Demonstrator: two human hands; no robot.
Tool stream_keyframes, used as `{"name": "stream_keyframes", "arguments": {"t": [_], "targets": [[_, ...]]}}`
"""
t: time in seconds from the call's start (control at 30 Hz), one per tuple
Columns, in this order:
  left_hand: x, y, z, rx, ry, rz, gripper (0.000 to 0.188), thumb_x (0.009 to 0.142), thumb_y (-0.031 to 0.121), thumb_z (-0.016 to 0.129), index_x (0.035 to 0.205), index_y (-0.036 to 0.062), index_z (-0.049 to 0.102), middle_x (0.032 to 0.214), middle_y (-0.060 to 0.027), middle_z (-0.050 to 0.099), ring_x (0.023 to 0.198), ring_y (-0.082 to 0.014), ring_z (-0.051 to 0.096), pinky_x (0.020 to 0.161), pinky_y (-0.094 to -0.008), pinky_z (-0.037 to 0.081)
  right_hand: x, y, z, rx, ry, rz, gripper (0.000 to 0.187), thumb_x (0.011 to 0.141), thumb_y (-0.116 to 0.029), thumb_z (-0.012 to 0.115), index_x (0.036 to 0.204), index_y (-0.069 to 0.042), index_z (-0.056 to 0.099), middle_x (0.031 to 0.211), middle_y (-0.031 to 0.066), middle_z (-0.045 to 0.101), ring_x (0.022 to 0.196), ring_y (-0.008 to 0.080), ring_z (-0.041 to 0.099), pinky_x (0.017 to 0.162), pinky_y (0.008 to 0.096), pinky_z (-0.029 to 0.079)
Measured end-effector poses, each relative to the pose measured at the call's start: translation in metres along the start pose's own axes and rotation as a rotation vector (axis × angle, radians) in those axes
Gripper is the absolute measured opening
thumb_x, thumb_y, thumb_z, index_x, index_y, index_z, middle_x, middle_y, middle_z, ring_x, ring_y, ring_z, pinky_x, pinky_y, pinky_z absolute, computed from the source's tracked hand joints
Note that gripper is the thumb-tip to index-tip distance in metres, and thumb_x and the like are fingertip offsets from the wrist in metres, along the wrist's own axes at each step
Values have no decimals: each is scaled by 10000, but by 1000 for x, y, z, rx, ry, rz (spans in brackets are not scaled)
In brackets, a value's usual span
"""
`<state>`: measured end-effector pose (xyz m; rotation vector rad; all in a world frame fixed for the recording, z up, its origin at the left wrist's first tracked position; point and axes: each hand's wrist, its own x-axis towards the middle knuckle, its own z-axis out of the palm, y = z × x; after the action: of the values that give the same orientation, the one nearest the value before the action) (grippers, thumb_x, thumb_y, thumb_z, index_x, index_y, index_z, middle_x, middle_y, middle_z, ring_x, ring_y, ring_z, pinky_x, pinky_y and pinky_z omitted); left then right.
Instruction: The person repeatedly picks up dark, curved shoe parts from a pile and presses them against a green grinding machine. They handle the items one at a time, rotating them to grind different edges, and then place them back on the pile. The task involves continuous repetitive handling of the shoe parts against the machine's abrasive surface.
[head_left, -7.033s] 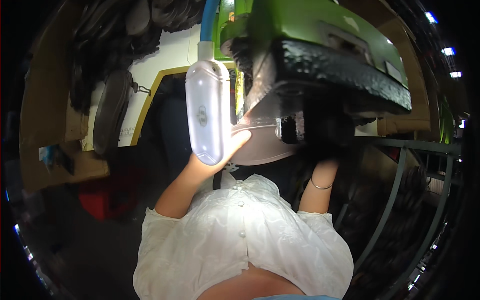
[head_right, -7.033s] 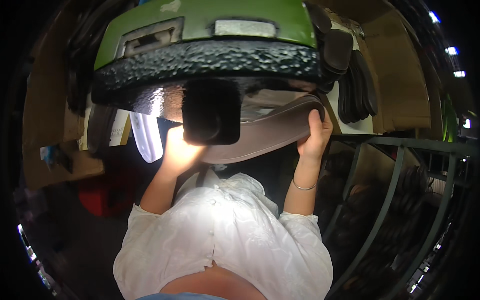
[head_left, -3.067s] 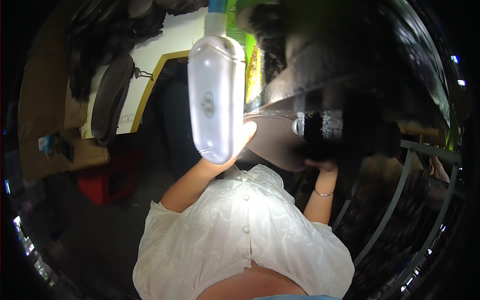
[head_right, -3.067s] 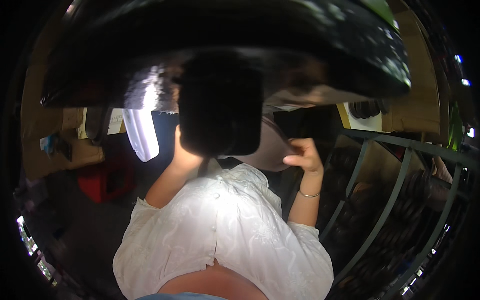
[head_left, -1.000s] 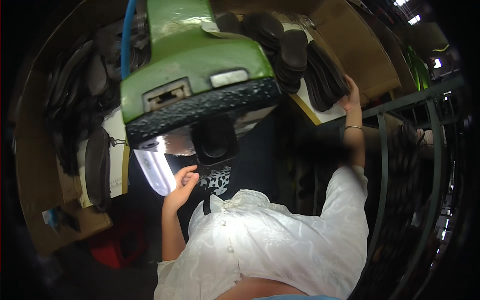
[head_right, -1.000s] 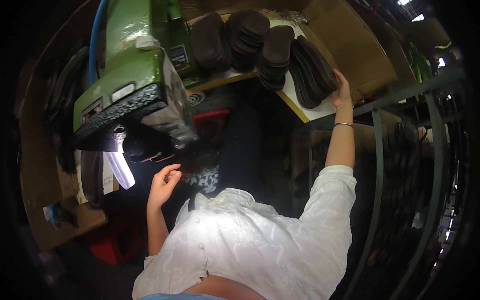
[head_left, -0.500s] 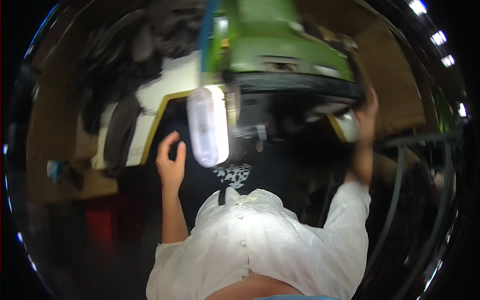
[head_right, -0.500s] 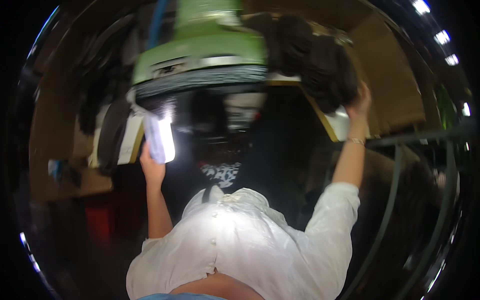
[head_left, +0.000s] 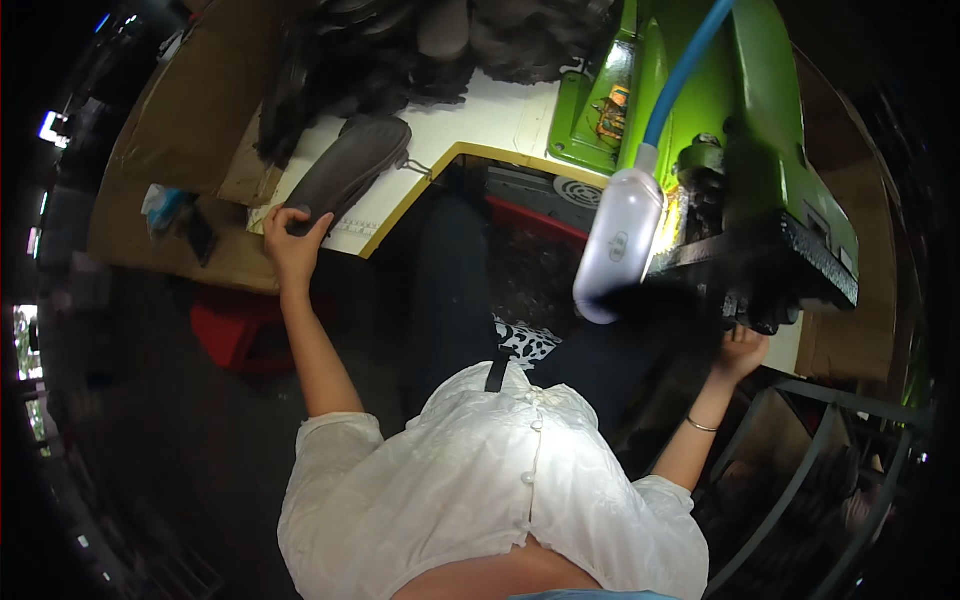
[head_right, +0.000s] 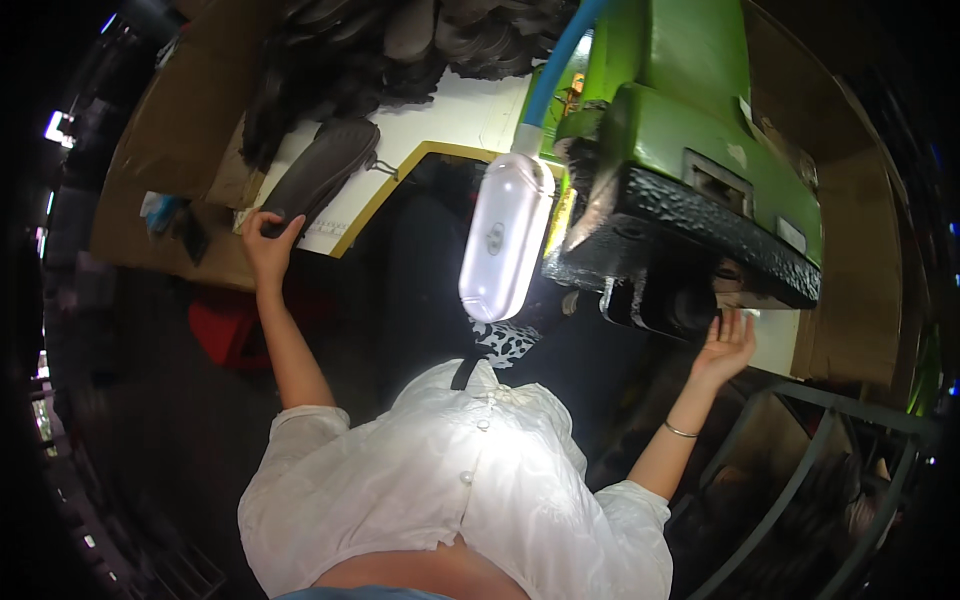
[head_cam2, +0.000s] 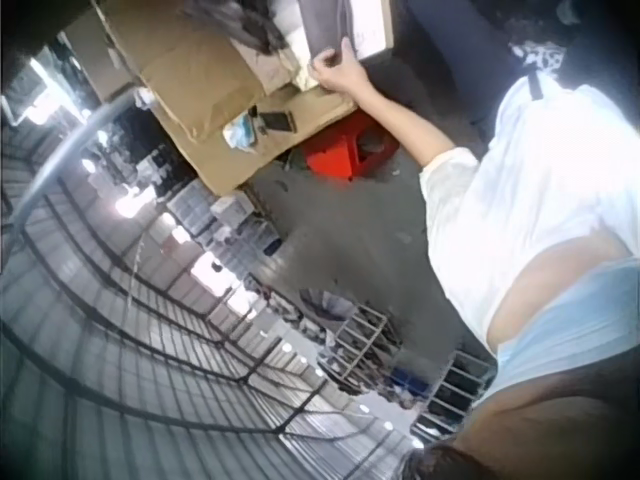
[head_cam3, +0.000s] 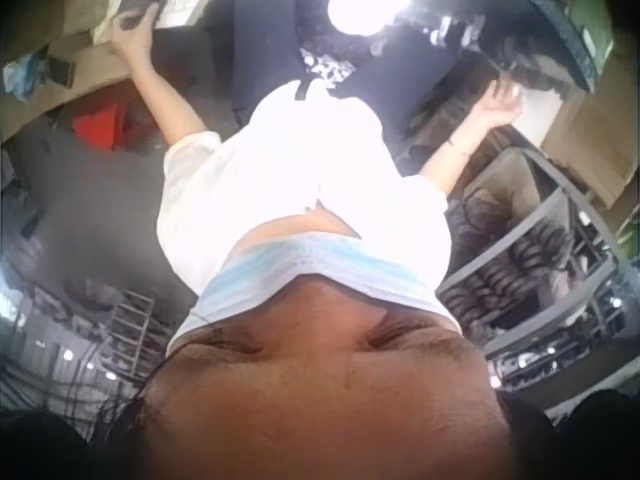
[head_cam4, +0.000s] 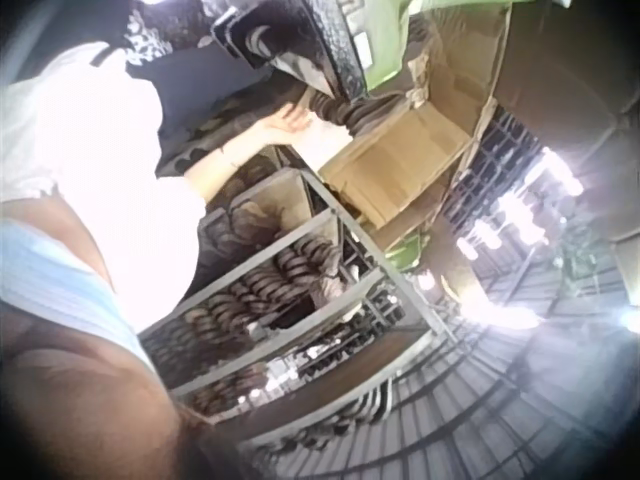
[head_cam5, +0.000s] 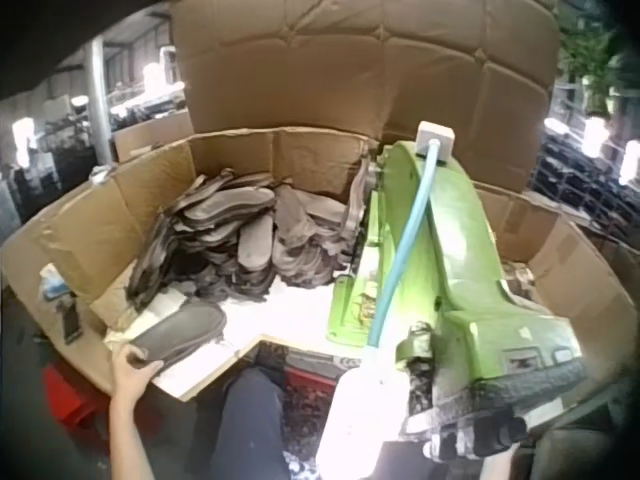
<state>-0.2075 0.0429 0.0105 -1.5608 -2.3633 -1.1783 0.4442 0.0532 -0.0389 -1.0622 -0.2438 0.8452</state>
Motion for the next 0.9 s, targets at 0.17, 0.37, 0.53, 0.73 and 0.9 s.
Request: {"name": "stream_keyframes", "arguments": {"t": [0.17,0.37,0.53,0.73,0.9], "targets": [[-29,128,-22,-350,-28,328,426,503,80,811,844,74,555,1108,-126,487,1016,-268,497,853,-355,407,-81,60,18,-164,-389,241,378,872,-214,459,1199,-24,440,1143,114,518,1037,243,517,846,403,449],[-98,189,43,-991,-556,336,352,619,-20,671,952,7,558,1028,-153,565,958,-221,554,822,-319,440,-165,84,58,-326,-1004,549,710,726,-87,658,1318,-45,269,1267,103,402,1125,199,436,858,312,445],[-144,244,63,-1250,-887,-198,355,739,42,685,1056,-29,542,985,-99,583,916,-168,551,820,-298,447,-179,89,41,-549,-1016,680,475,737,-99,698,1154,5,494,1083,80,558,1003,153,509,868,289,414],[-117,305,60,-610,-1250,-107,281,813,308,614,964,72,628,821,-93,629,747,-160,592,699,-283,471,-202,107,48,-525,-1013,772,394,781,-181,671,1098,13,539,1099,101,557,1011,182,520,847,293,431],[-135,269,66,-1019,-986,7,277,842,246,589,1026,39,602,902,-75,637,815,-143,588,736,-278,470,-206,92,34,-681,-1089,449,503,700,-215,724,1116,-5,535,1096,147,559,1040,215,512,868,317,413]]}}
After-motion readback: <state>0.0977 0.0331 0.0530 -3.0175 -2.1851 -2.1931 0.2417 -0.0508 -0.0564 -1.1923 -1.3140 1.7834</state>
